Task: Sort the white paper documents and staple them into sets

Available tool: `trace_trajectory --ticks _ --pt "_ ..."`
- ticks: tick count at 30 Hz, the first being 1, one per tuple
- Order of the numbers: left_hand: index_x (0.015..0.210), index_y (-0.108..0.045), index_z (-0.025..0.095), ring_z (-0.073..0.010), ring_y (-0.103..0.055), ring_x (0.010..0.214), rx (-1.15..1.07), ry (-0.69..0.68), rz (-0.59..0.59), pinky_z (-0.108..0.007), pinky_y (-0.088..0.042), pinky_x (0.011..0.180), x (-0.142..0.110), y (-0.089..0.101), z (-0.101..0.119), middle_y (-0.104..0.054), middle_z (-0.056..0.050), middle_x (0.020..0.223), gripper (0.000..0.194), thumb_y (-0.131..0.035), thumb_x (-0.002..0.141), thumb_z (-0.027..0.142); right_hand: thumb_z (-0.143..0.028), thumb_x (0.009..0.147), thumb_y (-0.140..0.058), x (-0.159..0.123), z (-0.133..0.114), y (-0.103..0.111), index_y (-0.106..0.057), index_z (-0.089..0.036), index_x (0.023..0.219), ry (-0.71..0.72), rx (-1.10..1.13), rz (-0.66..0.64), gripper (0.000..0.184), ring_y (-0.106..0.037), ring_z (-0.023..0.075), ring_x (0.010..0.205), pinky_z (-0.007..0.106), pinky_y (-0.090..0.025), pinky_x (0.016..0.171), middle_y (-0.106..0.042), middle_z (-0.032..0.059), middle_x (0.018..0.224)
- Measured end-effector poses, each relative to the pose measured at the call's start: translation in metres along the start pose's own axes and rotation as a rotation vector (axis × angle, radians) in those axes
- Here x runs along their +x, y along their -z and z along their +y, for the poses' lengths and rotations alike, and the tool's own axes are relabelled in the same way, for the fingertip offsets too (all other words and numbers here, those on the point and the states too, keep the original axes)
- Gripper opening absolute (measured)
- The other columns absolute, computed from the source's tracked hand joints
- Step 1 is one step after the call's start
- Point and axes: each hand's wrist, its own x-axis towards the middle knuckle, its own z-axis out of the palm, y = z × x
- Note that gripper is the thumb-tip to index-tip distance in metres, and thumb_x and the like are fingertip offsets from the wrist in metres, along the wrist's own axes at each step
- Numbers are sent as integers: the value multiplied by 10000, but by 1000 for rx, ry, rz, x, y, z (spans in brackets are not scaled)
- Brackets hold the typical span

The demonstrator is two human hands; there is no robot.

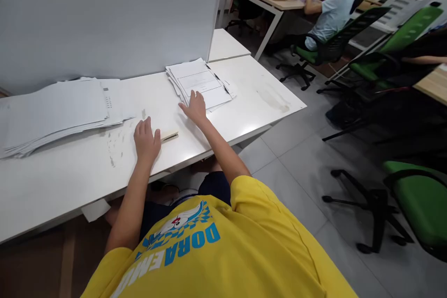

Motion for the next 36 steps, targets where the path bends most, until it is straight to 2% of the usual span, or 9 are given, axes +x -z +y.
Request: trace_trajectory --ticks 4,11,17,22,24,27,29,33,36 --pt "1359 -498 111 -347 -359 1371 45 -92 -79 -515 -270 1110 0 -2 12 -538 -189 1369 512 -389 939 381 -510 919 -479 -10 47 -5 -313 -105 1449 42 -370 2 688 -235 367 1420 578 -213 1116 -283 233 1537" --pt "1263 -579 112 -316 -417 1325 37 -130 -27 -492 -318 1090 -3 0 5 -609 -172 1271 439 -353 951 323 -322 984 -383 -10 45 2 -558 -70 1132 30 -514 -69 340 -535 302 1106 369 -433 851 -588 235 1208" --pt "1178 -621 140 -322 -429 1331 2 -273 6 -524 -350 1061 -1 5 5 -649 -167 1198 342 -417 937 270 -126 919 -385 -22 48 12 -591 -140 944 12 -562 -28 208 -590 218 808 278 -343 635 -662 122 907" --pt "1021 -678 207 -303 -576 1195 -328 -431 -310 -489 -438 1006 -16 -10 35 -695 -136 1057 234 -529 893 334 -100 839 -427 -61 51 28 -637 -148 914 70 -516 87 228 -593 234 820 296 -349 649 -685 119 889" --pt "1045 -667 211 -290 -600 1155 -548 -201 -382 -482 -455 1004 -19 -27 57 -686 -137 1078 288 -532 889 412 -85 799 -437 -87 57 32 -660 -147 937 111 -464 163 269 -601 235 811 308 -380 674 -699 117 893" --pt "1157 -602 204 -267 -638 1084 -1049 400 -326 -466 -499 959 -10 -57 89 -640 -146 1212 447 -475 896 544 -82 776 -440 -129 68 34 -680 -147 989 208 -341 261 327 -625 240 832 334 -436 723 -713 116 921" --pt "1169 -584 187 -259 -640 1090 -1365 659 -299 -442 -507 957 5 -75 103 -638 -143 1228 479 -475 891 562 -86 789 -430 -152 72 36 -685 -163 1021 280 -232 275 353 -643 246 891 359 -471 772 -719 111 967" --pt "1119 -601 138 -255 -639 1108 -1413 865 -134 -413 -501 983 33 -99 111 -688 -141 1143 339 -620 816 291 -177 851 -475 -171 72 49 -684 -252 1090 331 -40 113 326 -630 265 1064 429 -497 892 -697 90 1129" --pt "1112 -610 139 -257 -658 1077 -1307 841 -116 -433 -496 995 41 -105 108 -709 -129 1103 355 -641 759 165 -342 906 -503 -156 78 67 -684 -293 1088 296 126 -10 262 -612 275 1120 479 -477 961 -687 71 1172"
